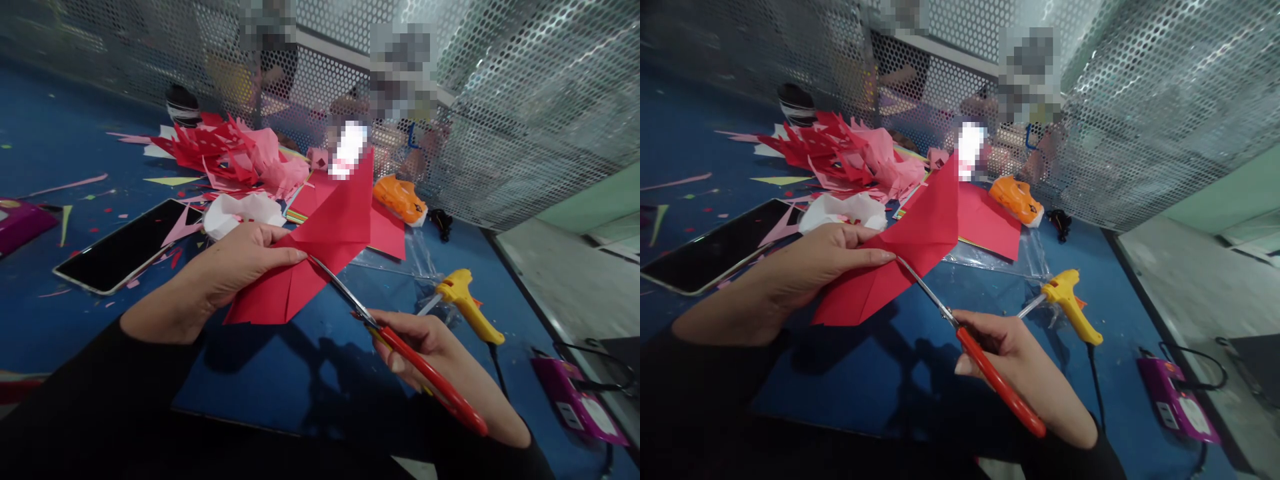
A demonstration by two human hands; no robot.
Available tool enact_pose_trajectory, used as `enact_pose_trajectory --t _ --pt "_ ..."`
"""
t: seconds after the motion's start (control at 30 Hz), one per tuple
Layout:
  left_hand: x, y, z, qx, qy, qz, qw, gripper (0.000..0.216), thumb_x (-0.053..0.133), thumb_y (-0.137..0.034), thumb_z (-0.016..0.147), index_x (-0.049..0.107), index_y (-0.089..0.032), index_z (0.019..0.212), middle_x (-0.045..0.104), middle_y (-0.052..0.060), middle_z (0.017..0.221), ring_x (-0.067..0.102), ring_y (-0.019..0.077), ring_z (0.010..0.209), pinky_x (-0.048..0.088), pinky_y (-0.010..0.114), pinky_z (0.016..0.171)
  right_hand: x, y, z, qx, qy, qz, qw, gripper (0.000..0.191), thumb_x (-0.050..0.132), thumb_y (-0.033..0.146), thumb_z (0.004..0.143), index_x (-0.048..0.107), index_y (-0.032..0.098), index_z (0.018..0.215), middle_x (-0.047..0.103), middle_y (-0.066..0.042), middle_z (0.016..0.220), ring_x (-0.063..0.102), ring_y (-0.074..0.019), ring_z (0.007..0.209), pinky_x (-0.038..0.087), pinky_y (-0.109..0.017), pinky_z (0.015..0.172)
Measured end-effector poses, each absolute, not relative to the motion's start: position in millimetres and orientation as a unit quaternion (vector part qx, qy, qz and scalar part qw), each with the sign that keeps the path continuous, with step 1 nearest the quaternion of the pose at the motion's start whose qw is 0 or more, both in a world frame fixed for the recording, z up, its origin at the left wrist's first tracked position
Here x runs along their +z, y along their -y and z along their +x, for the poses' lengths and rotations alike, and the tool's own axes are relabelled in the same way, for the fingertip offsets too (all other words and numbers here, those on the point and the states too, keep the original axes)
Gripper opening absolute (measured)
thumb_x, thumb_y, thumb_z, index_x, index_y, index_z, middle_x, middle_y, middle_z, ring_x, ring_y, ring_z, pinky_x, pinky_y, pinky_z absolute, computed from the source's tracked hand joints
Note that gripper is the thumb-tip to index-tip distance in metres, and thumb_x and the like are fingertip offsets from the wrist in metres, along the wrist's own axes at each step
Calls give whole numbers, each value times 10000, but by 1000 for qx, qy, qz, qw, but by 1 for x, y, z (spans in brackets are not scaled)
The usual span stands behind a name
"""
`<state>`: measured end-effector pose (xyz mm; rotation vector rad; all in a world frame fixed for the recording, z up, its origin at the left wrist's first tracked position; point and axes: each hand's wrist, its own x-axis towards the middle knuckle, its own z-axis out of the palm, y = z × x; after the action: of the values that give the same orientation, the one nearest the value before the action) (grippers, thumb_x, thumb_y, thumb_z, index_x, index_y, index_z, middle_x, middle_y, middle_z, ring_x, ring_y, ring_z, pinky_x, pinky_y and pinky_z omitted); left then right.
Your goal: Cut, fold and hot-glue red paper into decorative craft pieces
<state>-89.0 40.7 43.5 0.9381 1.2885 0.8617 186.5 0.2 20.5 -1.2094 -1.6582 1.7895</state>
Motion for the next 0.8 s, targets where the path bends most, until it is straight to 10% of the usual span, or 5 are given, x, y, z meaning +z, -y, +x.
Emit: enact_pose_trajectory --t 0.8 --pt "39 -41 -90 392 -527 389 646 248 824 -310 691 812 -239 928 792 22 790 737 200 765 590 263 693 19 1 189 666 591 -413 189 540 750 495 838 686 220 1298 429 53 685 304 -49 511 244 -186 411"
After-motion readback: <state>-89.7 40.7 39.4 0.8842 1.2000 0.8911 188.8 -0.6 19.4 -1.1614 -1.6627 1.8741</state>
